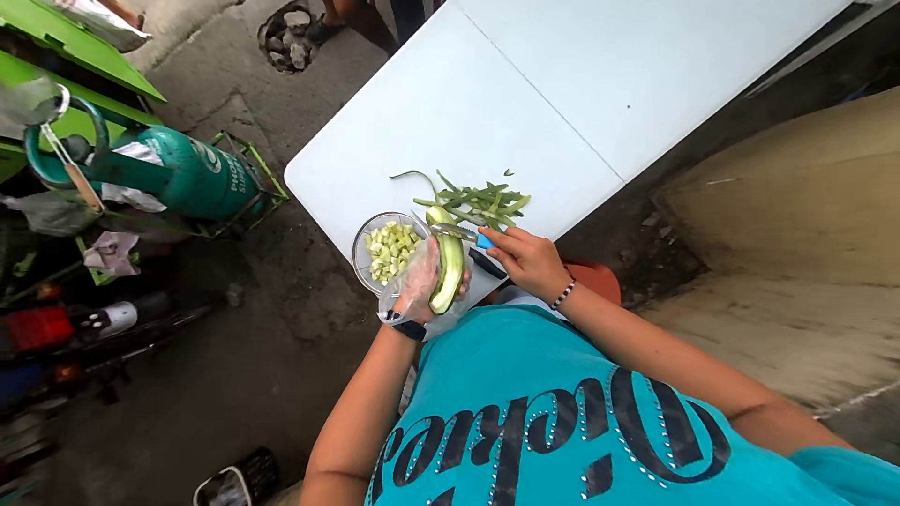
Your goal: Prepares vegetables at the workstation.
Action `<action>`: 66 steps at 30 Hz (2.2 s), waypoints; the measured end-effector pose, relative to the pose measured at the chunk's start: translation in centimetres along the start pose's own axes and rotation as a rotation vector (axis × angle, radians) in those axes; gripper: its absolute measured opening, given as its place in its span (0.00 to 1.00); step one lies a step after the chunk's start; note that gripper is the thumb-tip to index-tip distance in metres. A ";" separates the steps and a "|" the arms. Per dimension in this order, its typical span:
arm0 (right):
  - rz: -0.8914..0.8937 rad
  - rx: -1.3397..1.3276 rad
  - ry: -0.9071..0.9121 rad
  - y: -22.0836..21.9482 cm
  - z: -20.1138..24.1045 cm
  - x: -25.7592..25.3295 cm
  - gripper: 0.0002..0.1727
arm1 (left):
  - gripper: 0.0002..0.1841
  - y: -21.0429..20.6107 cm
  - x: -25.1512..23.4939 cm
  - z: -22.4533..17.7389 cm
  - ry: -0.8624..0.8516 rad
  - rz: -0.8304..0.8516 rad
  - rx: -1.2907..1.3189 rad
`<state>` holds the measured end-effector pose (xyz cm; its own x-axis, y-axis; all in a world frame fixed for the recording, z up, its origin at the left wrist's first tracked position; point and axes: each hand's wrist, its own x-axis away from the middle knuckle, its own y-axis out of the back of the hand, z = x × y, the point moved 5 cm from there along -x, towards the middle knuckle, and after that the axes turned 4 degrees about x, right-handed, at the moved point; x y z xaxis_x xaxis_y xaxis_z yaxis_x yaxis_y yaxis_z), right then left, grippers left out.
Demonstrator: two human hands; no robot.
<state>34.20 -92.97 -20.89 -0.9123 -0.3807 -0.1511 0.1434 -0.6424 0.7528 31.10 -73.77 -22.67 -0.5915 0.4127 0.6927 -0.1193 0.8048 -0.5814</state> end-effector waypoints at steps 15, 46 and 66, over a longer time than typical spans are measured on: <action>0.082 -0.030 -0.089 -1.0 -2.5 -2.2 0.22 | 0.41 0.2 -0.6 0.1 0.025 0.041 -0.116; -0.037 -0.408 -0.169 2.3 -0.5 0.2 0.22 | 0.36 -1.6 2.5 -4.5 -0.342 0.026 -0.238; -0.201 -0.196 0.083 3.4 5.7 3.2 0.21 | 0.35 -5.4 2.1 -5.7 -0.492 -0.259 0.570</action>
<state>29.63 -92.56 -15.17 -0.8967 -0.2808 -0.3421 0.0421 -0.8236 0.5656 34.98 -74.83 -15.62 -0.7576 -0.1000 0.6450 -0.6119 0.4526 -0.6486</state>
